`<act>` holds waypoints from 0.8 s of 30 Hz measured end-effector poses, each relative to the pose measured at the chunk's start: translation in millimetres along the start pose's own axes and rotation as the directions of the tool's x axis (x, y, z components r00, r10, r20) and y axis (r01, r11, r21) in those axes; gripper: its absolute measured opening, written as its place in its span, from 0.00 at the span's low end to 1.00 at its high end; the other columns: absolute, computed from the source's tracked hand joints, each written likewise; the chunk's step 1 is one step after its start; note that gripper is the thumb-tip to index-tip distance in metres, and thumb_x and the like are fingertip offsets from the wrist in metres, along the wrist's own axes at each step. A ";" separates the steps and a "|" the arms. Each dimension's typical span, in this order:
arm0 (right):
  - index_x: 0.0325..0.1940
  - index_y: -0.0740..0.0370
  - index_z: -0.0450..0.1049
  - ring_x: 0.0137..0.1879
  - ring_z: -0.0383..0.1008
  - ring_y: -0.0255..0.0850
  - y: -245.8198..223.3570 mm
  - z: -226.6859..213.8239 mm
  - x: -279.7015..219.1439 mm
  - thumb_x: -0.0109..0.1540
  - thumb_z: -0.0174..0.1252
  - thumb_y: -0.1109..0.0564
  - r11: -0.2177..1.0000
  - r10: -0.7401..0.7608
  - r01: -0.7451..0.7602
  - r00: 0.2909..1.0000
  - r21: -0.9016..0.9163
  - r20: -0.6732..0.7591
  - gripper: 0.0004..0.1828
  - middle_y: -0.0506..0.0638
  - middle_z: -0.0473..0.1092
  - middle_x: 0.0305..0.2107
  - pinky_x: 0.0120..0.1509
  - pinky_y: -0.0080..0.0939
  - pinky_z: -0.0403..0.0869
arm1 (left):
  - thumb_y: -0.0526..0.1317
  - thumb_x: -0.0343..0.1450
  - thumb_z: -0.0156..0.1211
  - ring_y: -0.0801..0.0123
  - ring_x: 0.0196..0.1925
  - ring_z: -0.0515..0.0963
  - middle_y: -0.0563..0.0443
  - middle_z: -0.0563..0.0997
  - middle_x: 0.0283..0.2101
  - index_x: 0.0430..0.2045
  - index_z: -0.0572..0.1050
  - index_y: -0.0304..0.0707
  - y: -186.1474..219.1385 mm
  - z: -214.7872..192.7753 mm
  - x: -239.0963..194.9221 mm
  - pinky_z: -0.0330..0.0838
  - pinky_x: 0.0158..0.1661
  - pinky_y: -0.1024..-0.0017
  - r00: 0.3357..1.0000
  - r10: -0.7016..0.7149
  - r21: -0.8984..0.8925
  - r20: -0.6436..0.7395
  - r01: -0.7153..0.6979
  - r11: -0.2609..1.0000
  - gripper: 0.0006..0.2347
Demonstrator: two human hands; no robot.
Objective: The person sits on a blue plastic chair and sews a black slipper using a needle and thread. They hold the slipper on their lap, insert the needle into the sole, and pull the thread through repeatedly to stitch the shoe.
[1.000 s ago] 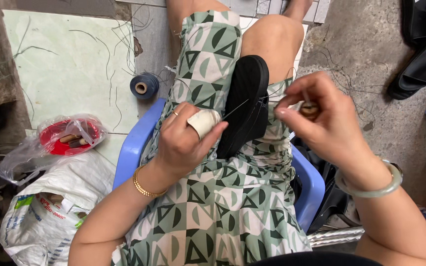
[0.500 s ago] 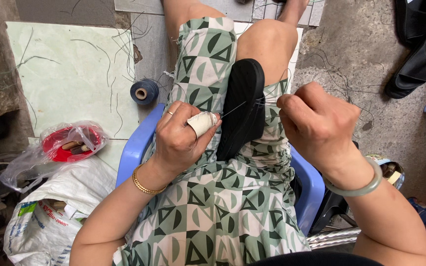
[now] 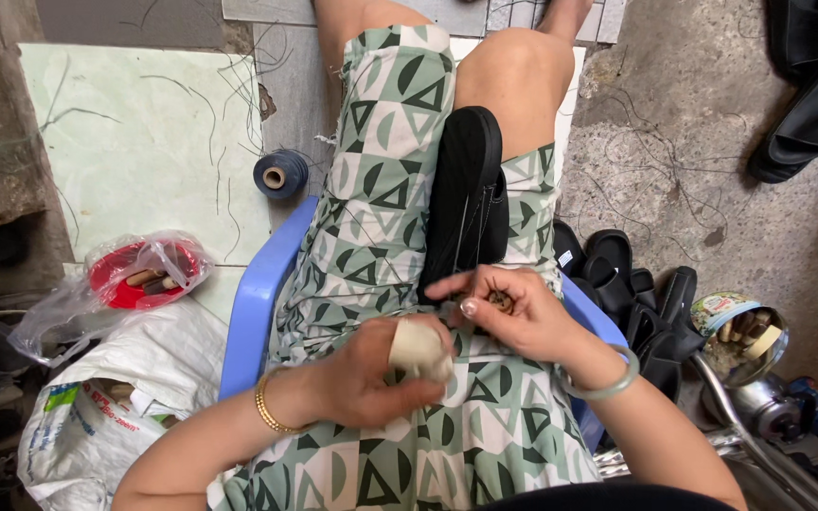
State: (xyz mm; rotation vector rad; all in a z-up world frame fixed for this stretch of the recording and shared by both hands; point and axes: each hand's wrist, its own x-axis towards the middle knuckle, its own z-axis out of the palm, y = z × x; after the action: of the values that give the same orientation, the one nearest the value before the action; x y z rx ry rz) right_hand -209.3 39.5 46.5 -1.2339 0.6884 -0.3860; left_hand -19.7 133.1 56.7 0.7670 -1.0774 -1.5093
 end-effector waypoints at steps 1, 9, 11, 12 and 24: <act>0.23 0.63 0.67 0.30 0.75 0.37 6.0 -0.1 2.4 0.62 0.54 0.59 1.000 -0.007 0.007 1.000 0.002 -0.004 0.13 0.64 0.79 0.36 0.27 0.33 0.69 | 0.37 0.70 0.61 0.53 0.33 0.81 0.49 0.78 0.26 0.22 0.75 0.35 -14.2 -1.8 -9.4 0.77 0.39 0.63 1.000 0.000 0.005 0.006 0.000 1.000 0.07; 0.15 0.58 0.60 0.28 0.78 0.43 35.7 8.7 11.2 0.63 0.47 0.62 0.937 -0.297 0.257 0.943 -0.236 -0.152 0.19 0.56 0.79 0.32 0.26 0.31 0.64 | 0.35 0.73 0.54 0.77 0.25 0.69 0.55 0.71 0.19 0.26 0.70 0.32 -61.6 -10.3 -44.2 0.69 0.29 0.77 0.913 -0.401 -0.252 -0.079 0.371 0.894 0.07; 0.15 0.57 0.60 0.28 0.78 0.42 38.7 8.1 10.1 0.62 0.48 0.62 0.951 -0.262 0.227 0.952 -0.209 -0.158 0.20 0.55 0.80 0.32 0.25 0.30 0.63 | 0.34 0.72 0.55 0.76 0.26 0.71 0.54 0.72 0.21 0.27 0.71 0.31 -59.5 -13.2 -49.1 0.70 0.30 0.76 0.908 -0.410 -0.271 -0.087 0.374 0.887 0.05; 0.14 0.56 0.59 0.28 0.78 0.41 39.6 4.9 10.2 0.62 0.48 0.62 0.963 -0.225 0.195 0.962 -0.188 -0.154 0.20 0.54 0.80 0.33 0.24 0.29 0.62 | 0.33 0.71 0.57 0.75 0.28 0.73 0.53 0.74 0.22 0.27 0.72 0.31 -59.9 -15.1 -48.3 0.71 0.31 0.75 0.905 -0.412 -0.297 -0.100 0.368 0.881 0.04; 0.42 0.58 0.73 0.32 0.77 0.36 119.8 -217.0 -25.3 0.66 0.53 0.54 0.762 0.455 -0.648 0.563 -0.026 -0.690 0.07 0.48 0.76 0.36 0.26 0.33 0.68 | 0.36 0.79 0.48 0.39 0.68 0.58 0.23 0.61 0.63 0.58 0.61 0.18 19.9 -147.0 34.9 0.54 0.63 0.51 0.921 0.194 0.923 -0.338 0.285 0.257 0.16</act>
State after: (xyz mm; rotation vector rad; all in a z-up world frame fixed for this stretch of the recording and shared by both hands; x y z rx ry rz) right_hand -383.6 -66.3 -96.7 -1.0456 1.7596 -0.1663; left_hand 112.2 65.5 21.5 1.9046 -1.6525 -0.4384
